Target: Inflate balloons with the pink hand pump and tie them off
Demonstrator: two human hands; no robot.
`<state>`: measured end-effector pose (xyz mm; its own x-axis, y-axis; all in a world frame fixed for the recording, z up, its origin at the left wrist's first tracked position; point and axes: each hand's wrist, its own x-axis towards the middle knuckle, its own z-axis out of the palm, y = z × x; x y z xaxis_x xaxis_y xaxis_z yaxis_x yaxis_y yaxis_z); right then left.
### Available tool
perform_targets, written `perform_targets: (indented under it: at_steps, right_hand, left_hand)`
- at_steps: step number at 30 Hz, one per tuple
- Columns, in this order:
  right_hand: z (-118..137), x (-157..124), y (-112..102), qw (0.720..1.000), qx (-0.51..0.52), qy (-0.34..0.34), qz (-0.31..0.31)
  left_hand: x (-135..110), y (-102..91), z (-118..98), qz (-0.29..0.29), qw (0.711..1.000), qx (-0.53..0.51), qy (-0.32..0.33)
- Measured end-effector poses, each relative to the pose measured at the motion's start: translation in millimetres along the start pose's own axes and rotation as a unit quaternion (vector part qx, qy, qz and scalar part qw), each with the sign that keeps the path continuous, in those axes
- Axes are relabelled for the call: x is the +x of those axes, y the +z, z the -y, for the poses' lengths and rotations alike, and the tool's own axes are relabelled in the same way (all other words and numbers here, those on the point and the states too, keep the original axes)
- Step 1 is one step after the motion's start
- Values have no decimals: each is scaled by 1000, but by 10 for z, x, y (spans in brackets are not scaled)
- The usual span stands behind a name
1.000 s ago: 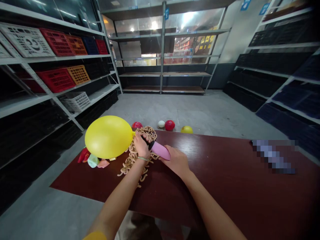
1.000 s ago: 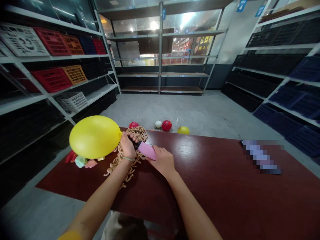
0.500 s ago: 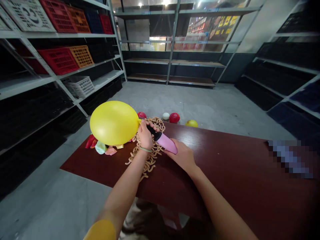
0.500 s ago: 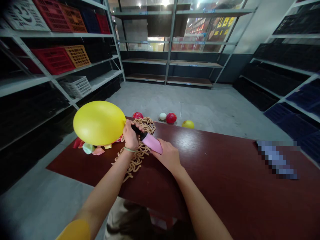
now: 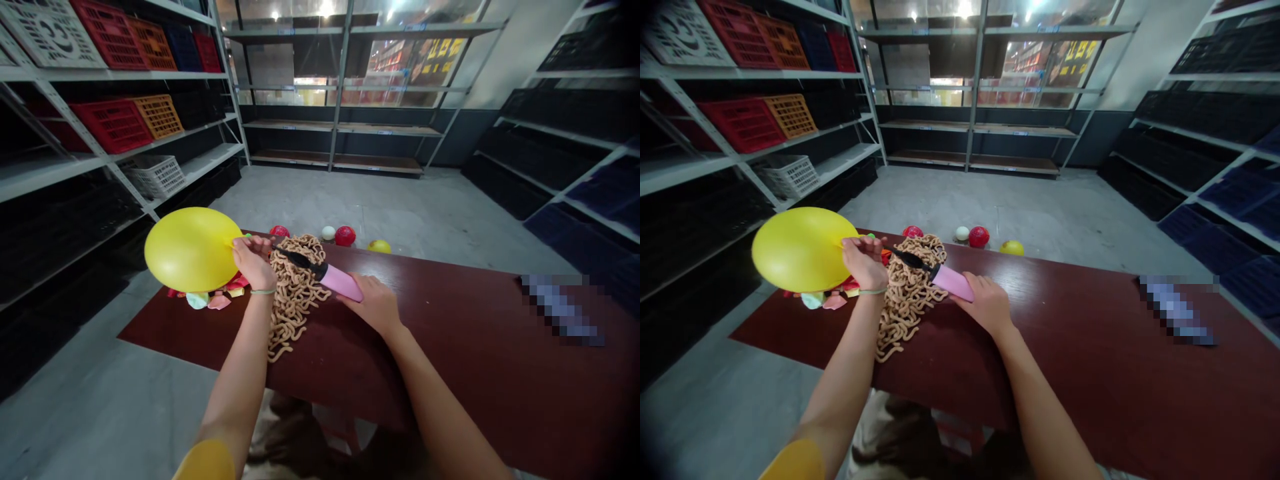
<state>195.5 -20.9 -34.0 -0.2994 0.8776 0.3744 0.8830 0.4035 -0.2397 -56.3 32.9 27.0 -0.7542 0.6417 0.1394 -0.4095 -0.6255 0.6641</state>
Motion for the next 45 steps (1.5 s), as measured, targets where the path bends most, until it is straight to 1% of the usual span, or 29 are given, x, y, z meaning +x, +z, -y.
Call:
perform_targets:
  at_steps: [2, 4, 8, 11, 14, 16, 18, 19, 20, 21, 23, 24, 26, 29, 32, 35, 37, 38, 39, 40, 41, 43, 44, 45]
  right_hand:
    - [-88, 17, -22, 999, -19, 22, -13]
    - [-146, 33, -40, 999, -30, 23, -17]
    - [-181, 52, -72, 999, -34, -41, 12]
    - [-184, 59, -84, 996, -22, -74, 36]
    - [-186, 58, -71, 996, 3, -84, 43]
    - [-179, 53, -55, 994, 18, -91, 51]
    - [-161, 46, -41, 993, 27, -94, 59]
    - [-151, 43, -38, 993, 30, -94, 60]
    - [-140, 41, -37, 993, 34, -95, 56]
    - [-130, 41, -38, 994, 37, -96, 48]
    - [-112, 43, -47, 994, 43, -103, 23]
    - [-103, 44, -52, 993, 47, -105, 9]
    - [-77, 39, -61, 993, 54, -104, -9]
    - [-14, 10, -59, 993, 61, -101, -24]
    - [69, -39, -46, 992, 50, -107, -47]
    - [145, -71, -50, 991, -7, -105, -82]
    - [196, -50, -85, 985, -64, -127, -98]
    - [226, -19, -114, 979, -89, -150, -105]
    - [260, 27, -150, 971, -110, -182, -111]
    - [295, 87, -192, 961, -126, -215, -118]
    - [329, 159, -237, 950, -136, -254, -120]
    - [378, 324, -320, 933, -156, -308, -100]
    - [386, 407, -352, 926, -167, -329, -84]
    - [381, 486, -376, 920, -179, -343, -61]
  left_hand:
    - [75, -41, -23, -8, 1000, 15, 19]
    - [101, -55, -40, 4, 999, 22, 31]
    - [58, 13, -62, 61, 997, 17, 31]
    - [1, 106, -80, 111, 993, 27, -4]
    - [-61, 151, -81, 148, 984, 51, -90]
    - [-108, 121, -45, 194, 962, 94, -170]
    - [-155, 44, 31, 277, 917, 178, -225]
    - [-177, -4, 82, 327, 888, 229, -229]
    - [-197, -53, 138, 372, 861, 276, -210]
    - [-215, -98, 195, 402, 841, 311, -183]
    - [-248, -166, 293, 436, 822, 349, -114]
    - [-265, -188, 329, 444, 817, 358, -91]
    - [-303, -213, 366, 451, 809, 368, -79]
    - [-369, -227, 362, 468, 788, 393, -74]
    - [-426, -241, 343, 494, 767, 408, -32]
    - [-455, -253, 342, 512, 761, 398, -2]
    - [-457, -259, 349, 521, 752, 403, 4]
    - [-455, -261, 352, 529, 740, 415, 5]
    - [-453, -262, 354, 541, 719, 436, 8]
    - [-451, -263, 355, 556, 689, 465, 13]
    - [-451, -263, 355, 573, 651, 498, 23]
    - [-459, -261, 350, 598, 574, 557, 51]
    - [-466, -258, 346, 604, 546, 577, 64]
    - [-474, -255, 340, 607, 528, 590, 76]
